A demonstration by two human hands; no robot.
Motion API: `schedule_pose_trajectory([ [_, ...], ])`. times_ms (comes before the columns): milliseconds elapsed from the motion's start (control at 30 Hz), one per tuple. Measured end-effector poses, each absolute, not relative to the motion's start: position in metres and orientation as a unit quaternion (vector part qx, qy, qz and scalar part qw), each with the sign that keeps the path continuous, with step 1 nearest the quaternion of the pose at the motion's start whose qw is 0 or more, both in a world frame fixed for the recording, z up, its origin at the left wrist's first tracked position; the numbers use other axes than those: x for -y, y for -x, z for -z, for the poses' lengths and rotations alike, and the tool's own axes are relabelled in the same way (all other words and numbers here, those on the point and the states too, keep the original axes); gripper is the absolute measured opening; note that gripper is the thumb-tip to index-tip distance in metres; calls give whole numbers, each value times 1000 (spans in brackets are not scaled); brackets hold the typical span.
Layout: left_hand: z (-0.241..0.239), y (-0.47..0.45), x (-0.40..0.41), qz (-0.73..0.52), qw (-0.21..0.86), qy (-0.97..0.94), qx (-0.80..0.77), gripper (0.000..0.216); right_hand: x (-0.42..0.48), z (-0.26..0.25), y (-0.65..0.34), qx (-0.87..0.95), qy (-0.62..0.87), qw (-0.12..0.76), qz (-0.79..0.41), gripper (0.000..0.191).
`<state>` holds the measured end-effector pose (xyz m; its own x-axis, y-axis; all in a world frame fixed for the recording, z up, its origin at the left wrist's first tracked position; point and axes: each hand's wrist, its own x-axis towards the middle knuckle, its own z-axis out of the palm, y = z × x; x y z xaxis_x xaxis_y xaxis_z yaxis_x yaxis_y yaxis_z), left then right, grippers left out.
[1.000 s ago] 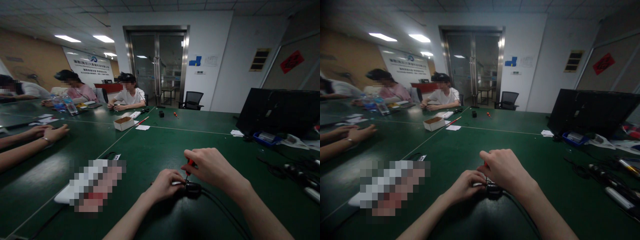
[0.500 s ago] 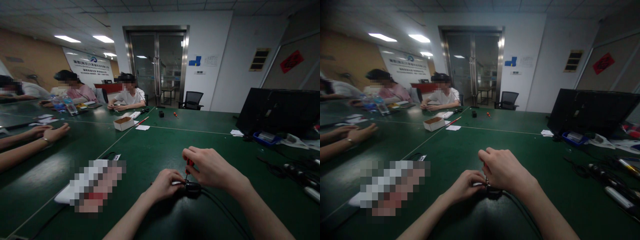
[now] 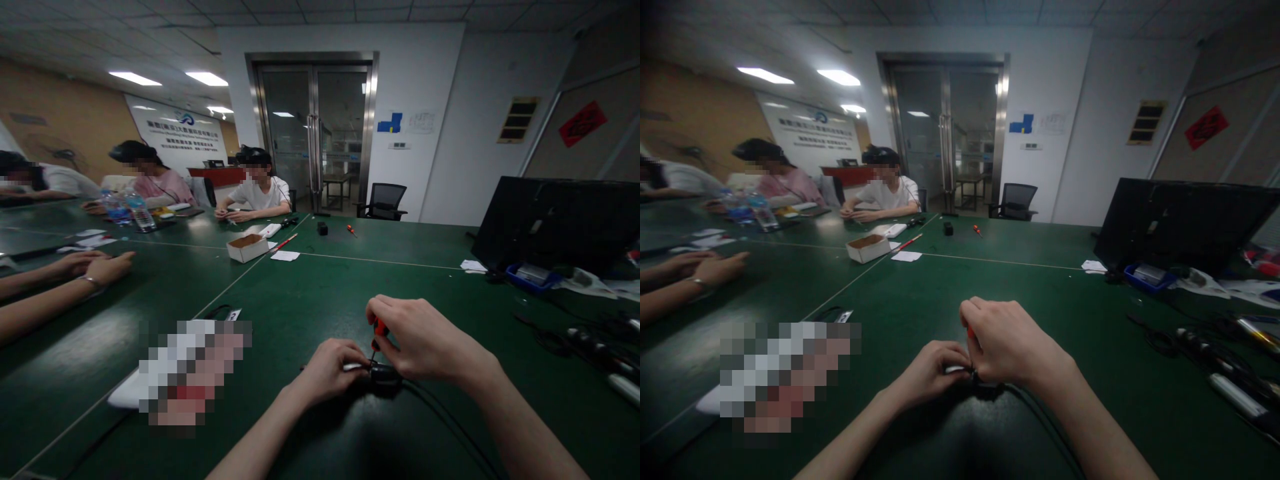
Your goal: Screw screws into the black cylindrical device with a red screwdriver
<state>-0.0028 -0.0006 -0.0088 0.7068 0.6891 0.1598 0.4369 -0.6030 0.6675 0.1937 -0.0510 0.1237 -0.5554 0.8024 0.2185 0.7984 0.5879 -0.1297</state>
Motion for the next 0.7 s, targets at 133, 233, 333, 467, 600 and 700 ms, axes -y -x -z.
schedule_pose_trajectory([
  [133,9,3,0,-202,309,-869,-331,14,48,-122,-193,874,472,119,13,10],
  [233,9,2,0,-205,318,-867,-325,12,45,-122,-190,863,494,100,37,5],
  [333,9,2,1,-213,323,-866,-316,12,44,-123,-188,854,512,83,52,18],
  [467,10,2,1,-212,310,-870,-319,12,48,-123,-191,864,492,104,33,17],
  [600,10,2,1,-195,300,-874,-329,13,52,-123,-195,881,458,119,-19,14],
  [700,10,3,1,-197,305,-872,-328,13,50,-123,-194,874,473,114,-2,11],
])
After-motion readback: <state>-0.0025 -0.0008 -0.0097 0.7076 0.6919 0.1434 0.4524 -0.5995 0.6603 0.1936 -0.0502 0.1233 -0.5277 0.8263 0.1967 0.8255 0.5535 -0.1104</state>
